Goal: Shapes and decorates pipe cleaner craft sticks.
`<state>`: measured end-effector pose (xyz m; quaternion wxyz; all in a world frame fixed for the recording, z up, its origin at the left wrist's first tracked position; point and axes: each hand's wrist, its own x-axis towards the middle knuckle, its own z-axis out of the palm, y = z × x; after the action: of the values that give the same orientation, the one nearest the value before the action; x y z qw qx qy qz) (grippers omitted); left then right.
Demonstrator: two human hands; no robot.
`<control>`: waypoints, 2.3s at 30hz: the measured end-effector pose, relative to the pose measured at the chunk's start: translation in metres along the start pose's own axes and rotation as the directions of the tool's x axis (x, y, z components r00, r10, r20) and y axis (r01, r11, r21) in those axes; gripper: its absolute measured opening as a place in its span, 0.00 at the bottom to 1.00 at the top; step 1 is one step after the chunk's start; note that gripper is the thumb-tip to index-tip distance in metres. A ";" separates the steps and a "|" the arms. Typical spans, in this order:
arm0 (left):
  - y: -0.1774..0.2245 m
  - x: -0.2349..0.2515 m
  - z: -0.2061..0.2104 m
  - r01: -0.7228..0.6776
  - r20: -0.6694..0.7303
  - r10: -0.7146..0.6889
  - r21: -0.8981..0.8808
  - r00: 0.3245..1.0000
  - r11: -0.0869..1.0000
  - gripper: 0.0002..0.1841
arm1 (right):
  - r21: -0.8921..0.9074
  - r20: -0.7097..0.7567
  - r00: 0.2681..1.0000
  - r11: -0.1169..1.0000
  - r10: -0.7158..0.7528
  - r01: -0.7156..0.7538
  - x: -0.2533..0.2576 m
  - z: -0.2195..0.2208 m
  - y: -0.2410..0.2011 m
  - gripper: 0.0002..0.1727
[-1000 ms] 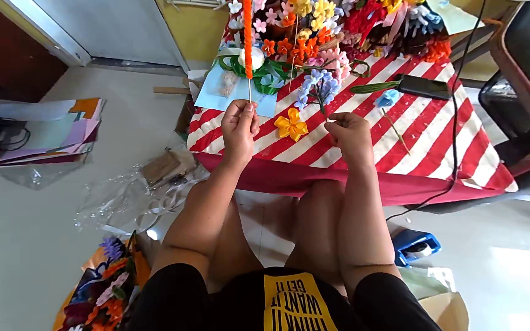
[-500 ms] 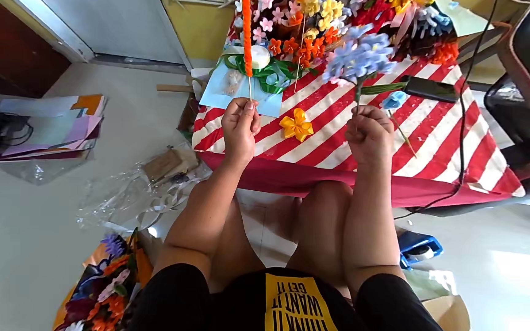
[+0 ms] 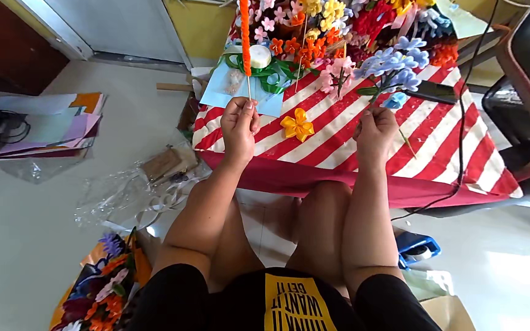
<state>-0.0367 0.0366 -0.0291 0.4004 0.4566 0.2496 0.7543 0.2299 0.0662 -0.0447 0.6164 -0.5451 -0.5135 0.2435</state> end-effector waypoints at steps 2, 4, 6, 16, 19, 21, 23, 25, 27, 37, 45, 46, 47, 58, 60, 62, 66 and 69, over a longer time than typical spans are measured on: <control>0.001 0.000 0.000 -0.004 -0.006 0.004 0.002 1.000 1.000 0.11 | -0.166 0.046 0.998 0.985 0.052 -0.044 0.000 -0.002 -0.002 0.10; 0.001 0.001 0.000 -0.002 -0.017 0.002 0.006 1.000 1.000 0.11 | -0.312 0.114 0.980 0.943 0.161 -0.119 -0.001 -0.001 -0.009 0.12; 0.000 0.002 -0.001 -0.002 -0.028 0.002 0.007 1.000 1.000 0.10 | -0.394 0.138 0.962 0.904 0.235 -0.165 -0.002 0.002 -0.013 0.14; -0.012 -0.005 -0.014 -0.042 -0.092 0.049 0.077 0.995 0.996 0.10 | -0.207 -0.077 0.938 0.926 -0.338 0.317 -0.027 0.002 -0.035 0.11; -0.007 -0.012 -0.023 -0.053 -0.056 0.061 0.143 0.997 0.988 0.10 | -0.038 0.021 0.888 0.887 -0.459 0.459 -0.041 0.022 -0.057 0.07; -0.002 -0.013 -0.030 -0.051 -0.056 0.061 0.165 0.997 0.985 0.09 | -0.027 0.222 0.870 0.889 -0.440 0.457 -0.049 0.041 -0.075 0.08; 0.003 -0.013 -0.037 -0.040 -0.065 0.051 0.168 0.997 0.985 0.09 | -0.090 0.429 0.832 0.900 -0.351 0.426 -0.048 0.062 -0.092 0.10; 0.009 -0.012 -0.043 -0.032 -0.085 0.046 0.156 0.995 0.987 0.10 | -0.212 0.573 0.787 0.886 -0.228 0.412 -0.032 0.081 -0.103 0.13; 0.012 -0.010 -0.047 -0.028 -0.104 0.043 0.146 0.994 0.989 0.11 | -0.369 0.624 0.778 0.849 -0.076 0.379 0.004 0.100 -0.109 0.18; 0.000 -0.002 -0.025 0.071 -0.131 -0.072 -0.008 0.989 0.997 0.10 | -0.747 0.492 0.743 0.658 0.454 0.093 0.111 0.170 -0.061 0.21; 0.009 0.000 -0.014 0.079 -0.116 -0.090 -0.094 0.989 0.992 0.12 | -0.373 0.425 0.866 0.923 0.264 -0.098 0.106 0.126 -0.076 0.21; 0.010 0.000 -0.014 0.076 -0.116 -0.088 -0.101 0.989 0.992 0.12 | -0.365 0.435 0.860 0.925 0.266 -0.101 0.105 0.122 -0.075 0.21; 0.010 0.001 -0.013 0.076 -0.119 -0.088 -0.105 0.989 0.992 0.12 | -0.375 0.455 0.847 0.922 0.274 -0.097 0.105 0.120 -0.075 0.21; -0.006 0.007 0.005 0.094 -0.096 -0.110 -0.152 0.989 0.984 0.13 | -0.558 0.711 0.690 0.707 0.136 0.435 0.136 0.139 -0.093 0.15; -0.008 0.011 0.008 0.095 -0.103 -0.114 -0.171 0.988 0.981 0.12 | -0.580 0.575 0.817 0.724 0.037 0.375 0.164 0.129 -0.111 0.17; -0.012 0.014 0.011 0.098 -0.103 -0.118 -0.183 0.988 0.978 0.13 | -0.596 0.433 0.898 0.721 -0.083 0.354 0.197 0.122 -0.119 0.20; -0.029 0.019 0.009 0.063 -0.096 -0.079 -0.161 0.992 0.985 0.12 | -0.569 0.407 0.887 0.698 -0.220 0.435 0.264 0.137 -0.110 0.23; -0.040 0.022 0.002 0.054 -0.109 -0.072 -0.159 0.991 0.986 0.12 | -0.496 0.495 0.842 0.726 -0.214 0.476 0.298 0.158 -0.104 0.24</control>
<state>-0.0253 0.0768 -0.0468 0.4434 0.3718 0.2266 0.7835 0.1667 0.3594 0.1420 0.3257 -0.5411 -0.7736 0.0527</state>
